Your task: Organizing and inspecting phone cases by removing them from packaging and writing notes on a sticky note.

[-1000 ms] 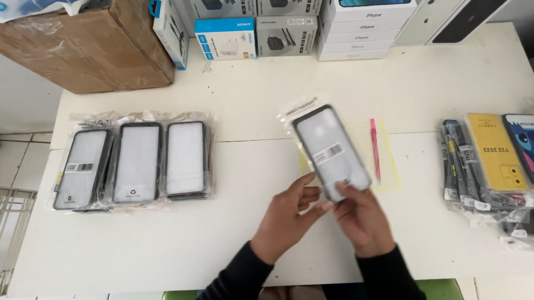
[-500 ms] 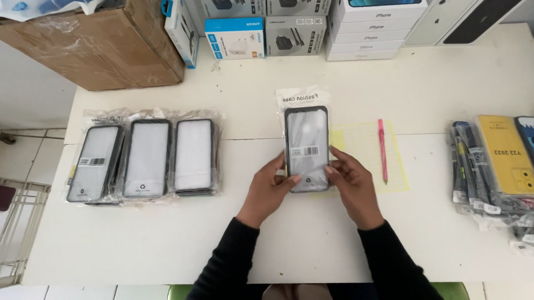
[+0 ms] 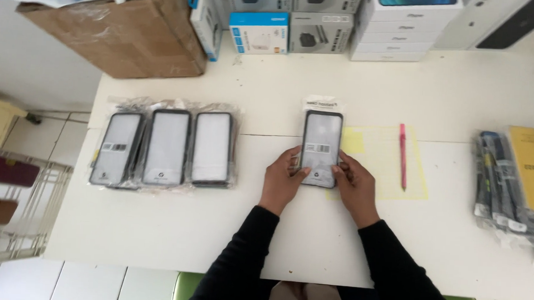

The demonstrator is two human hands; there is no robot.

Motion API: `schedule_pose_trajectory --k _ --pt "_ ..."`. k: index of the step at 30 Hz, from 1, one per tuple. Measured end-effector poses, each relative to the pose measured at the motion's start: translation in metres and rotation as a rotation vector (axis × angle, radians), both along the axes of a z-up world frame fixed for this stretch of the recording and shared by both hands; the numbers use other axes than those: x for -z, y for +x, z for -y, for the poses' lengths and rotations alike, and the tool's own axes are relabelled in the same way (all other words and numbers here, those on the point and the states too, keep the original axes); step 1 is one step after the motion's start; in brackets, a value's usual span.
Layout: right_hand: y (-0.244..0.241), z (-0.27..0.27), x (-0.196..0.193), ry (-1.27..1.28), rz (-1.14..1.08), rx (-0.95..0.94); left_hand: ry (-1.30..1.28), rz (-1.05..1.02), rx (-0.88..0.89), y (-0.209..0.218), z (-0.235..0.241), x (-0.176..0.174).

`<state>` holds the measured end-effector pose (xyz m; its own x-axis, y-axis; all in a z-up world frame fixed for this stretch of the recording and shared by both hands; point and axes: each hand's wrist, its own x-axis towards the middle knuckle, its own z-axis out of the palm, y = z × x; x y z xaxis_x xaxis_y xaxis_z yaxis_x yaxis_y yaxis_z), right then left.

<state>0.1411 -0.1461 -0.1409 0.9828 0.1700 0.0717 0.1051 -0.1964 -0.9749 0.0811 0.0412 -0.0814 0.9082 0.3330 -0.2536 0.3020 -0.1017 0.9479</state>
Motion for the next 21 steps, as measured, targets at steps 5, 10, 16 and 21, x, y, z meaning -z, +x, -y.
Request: schedule_pose_trajectory --k 5,10,16,21 --pt "0.003 0.002 0.005 -0.017 0.008 -0.031 0.015 0.024 -0.009 0.002 -0.002 0.019" --pt "-0.002 -0.001 -0.006 -0.057 0.032 -0.024 0.025 0.052 0.015 0.0 -0.004 0.021" --pt "0.0 0.003 0.006 -0.026 0.021 -0.008 0.069 0.075 0.05 -0.004 -0.002 0.013" --pt "-0.017 -0.024 -0.05 0.03 0.046 0.011 0.15 0.179 0.003 -0.013 -0.013 -0.032"
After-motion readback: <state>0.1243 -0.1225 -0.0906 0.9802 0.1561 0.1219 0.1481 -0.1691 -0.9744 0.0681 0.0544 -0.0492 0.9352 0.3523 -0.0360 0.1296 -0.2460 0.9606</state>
